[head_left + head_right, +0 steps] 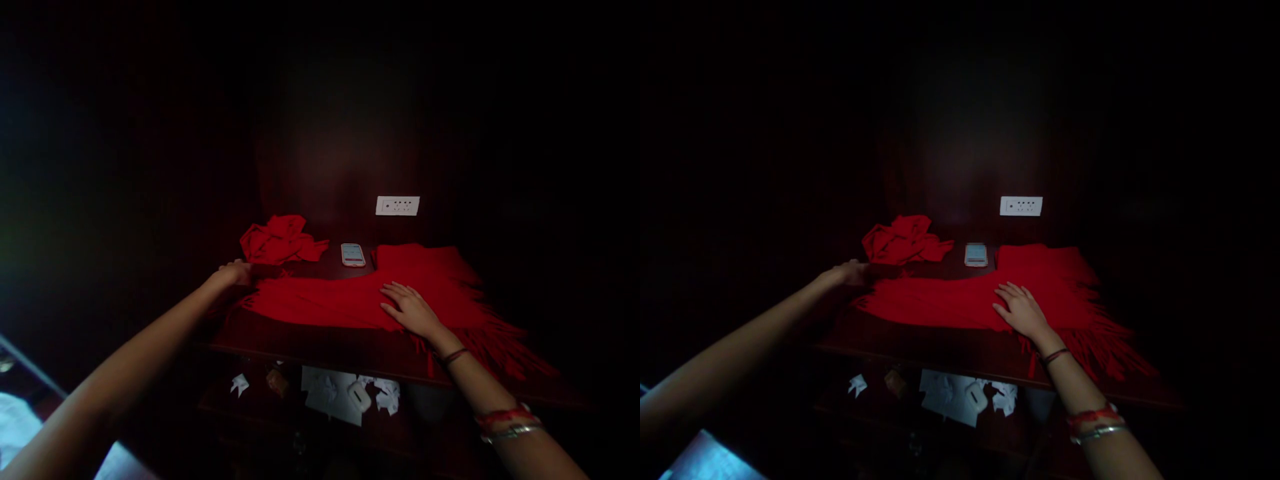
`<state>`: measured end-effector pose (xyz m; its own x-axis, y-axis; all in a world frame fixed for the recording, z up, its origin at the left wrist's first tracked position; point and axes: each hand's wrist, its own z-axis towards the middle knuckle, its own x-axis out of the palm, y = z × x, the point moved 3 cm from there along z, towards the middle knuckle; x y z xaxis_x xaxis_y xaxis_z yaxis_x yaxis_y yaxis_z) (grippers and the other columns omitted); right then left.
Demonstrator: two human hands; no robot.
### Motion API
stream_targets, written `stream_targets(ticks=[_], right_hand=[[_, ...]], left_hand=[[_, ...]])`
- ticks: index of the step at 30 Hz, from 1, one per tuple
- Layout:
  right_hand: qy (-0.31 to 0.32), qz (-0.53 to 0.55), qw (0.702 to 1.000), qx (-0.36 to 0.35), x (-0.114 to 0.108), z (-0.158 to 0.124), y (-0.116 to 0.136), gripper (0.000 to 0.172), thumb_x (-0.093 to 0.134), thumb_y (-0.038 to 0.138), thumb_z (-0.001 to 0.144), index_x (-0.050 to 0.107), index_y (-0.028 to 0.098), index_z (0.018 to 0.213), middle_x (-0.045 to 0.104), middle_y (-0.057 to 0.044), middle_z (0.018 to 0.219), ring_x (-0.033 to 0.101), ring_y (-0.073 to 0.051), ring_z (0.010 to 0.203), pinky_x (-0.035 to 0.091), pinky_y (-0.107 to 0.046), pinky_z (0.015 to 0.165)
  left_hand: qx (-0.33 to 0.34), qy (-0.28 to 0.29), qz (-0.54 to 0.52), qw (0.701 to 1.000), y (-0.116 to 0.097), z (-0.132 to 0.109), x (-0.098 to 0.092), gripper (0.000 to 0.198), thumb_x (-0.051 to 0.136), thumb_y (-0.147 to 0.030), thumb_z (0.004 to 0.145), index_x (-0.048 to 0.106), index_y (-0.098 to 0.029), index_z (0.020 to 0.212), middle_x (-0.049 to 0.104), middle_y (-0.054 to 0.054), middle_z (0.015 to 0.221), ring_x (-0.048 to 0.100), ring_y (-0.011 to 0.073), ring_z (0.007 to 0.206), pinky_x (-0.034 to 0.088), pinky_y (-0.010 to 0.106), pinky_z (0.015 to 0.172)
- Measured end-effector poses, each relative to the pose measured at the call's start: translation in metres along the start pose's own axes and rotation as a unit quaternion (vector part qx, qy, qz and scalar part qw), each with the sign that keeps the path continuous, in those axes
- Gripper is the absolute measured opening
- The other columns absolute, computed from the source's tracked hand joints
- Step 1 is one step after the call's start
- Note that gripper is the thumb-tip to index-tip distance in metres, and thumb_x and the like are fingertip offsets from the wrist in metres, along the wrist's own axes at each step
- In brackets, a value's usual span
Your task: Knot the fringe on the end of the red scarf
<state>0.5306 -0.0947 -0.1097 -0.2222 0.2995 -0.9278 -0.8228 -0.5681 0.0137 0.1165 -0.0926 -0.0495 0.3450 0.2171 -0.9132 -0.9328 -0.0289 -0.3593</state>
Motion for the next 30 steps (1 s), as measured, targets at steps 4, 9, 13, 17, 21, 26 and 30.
stream_targets(ticks=[4, 9, 13, 17, 21, 26, 30], right_hand=[[0.004, -0.007, 1.0, -0.001, -0.001, 0.0, 0.001, 0.046, 0.031, 0.043, 0.081, 0.047, 0.018, 0.116, 0.043, -0.005, 0.123, 0.031, -0.021, 0.117, 0.021, -0.04, 0.097], [-0.001, -0.001, 1.0, 0.0, -0.004, -0.001, 0.004, 0.045, 0.031, 0.043, 0.081, 0.049, 0.018, 0.114, 0.045, -0.006, 0.122, 0.033, -0.021, 0.116, 0.022, -0.039, 0.096], [-0.012, 0.011, 1.0, -0.022, -0.01, -0.004, 0.01, 0.045, 0.032, 0.046, 0.081, 0.05, 0.02, 0.113, 0.047, -0.005, 0.12, 0.033, -0.02, 0.115, 0.022, -0.038, 0.096], [-0.012, 0.028, 0.998, -0.057, -0.015, -0.008, 0.014, 0.044, 0.033, 0.048, 0.08, 0.051, 0.022, 0.11, 0.05, -0.003, 0.117, 0.034, -0.019, 0.114, 0.022, -0.038, 0.096], [-0.008, 0.034, 0.998, -0.056, -0.015, -0.008, 0.015, 0.041, 0.031, 0.046, 0.082, 0.054, 0.023, 0.107, 0.052, -0.002, 0.114, 0.037, -0.019, 0.112, 0.022, -0.039, 0.095], [-0.011, 0.047, 0.998, -0.041, -0.013, -0.006, 0.012, 0.038, 0.028, 0.042, 0.084, 0.054, 0.024, 0.106, 0.054, -0.002, 0.112, 0.039, -0.017, 0.11, 0.024, -0.037, 0.094], [-0.019, 0.05, 0.998, -0.039, -0.012, -0.006, 0.01, 0.037, 0.028, 0.038, 0.085, 0.055, 0.023, 0.104, 0.055, -0.001, 0.11, 0.041, -0.016, 0.108, 0.026, -0.035, 0.093]], left_hand=[[0.106, 0.035, 0.038, 0.993, -0.052, -0.022, 0.023, 0.043, 0.061, -0.034, 0.059, 0.054, -0.023, 0.101, 0.045, 0.006, 0.112, 0.041, 0.0237, 0.105, 0.032, 0.034, 0.088], [0.424, 0.155, 0.106, 0.886, -0.118, -0.075, 0.061, 0.034, 0.047, -0.027, 0.074, 0.049, -0.022, 0.107, 0.049, 0.005, 0.104, 0.047, 0.0179, 0.095, 0.036, 0.026, 0.084], [0.415, 0.144, 0.166, 0.883, -0.117, -0.075, 0.076, 0.044, 0.035, -0.007, 0.072, 0.045, -0.022, 0.112, 0.051, 0.006, 0.106, 0.05, 0.0187, 0.092, 0.039, 0.027, 0.077], [0.385, 0.13, 0.181, 0.896, -0.101, -0.065, 0.071, 0.049, 0.032, -0.003, 0.069, 0.047, -0.022, 0.112, 0.051, 0.007, 0.109, 0.05, 0.0197, 0.095, 0.038, 0.03, 0.078], [0.376, 0.22, 0.128, 0.891, -0.102, -0.069, 0.052, 0.044, 0.04, -0.007, 0.066, 0.05, -0.021, 0.107, 0.056, 0.004, 0.097, 0.052, 0.0167, 0.086, 0.04, 0.026, 0.076], [0.401, 0.178, 0.044, 0.898, -0.141, -0.059, 0.045, 0.036, 0.035, -0.018, 0.077, 0.044, -0.021, 0.112, 0.051, 0.003, 0.11, 0.046, 0.014, 0.099, 0.033, 0.026, 0.087], [0.455, 0.151, 0.123, 0.869, -0.169, -0.044, 0.075, 0.045, 0.045, -0.014, 0.067, 0.046, -0.023, 0.112, 0.044, 0.003, 0.12, 0.036, 0.019, 0.111, 0.024, 0.032, 0.093]])
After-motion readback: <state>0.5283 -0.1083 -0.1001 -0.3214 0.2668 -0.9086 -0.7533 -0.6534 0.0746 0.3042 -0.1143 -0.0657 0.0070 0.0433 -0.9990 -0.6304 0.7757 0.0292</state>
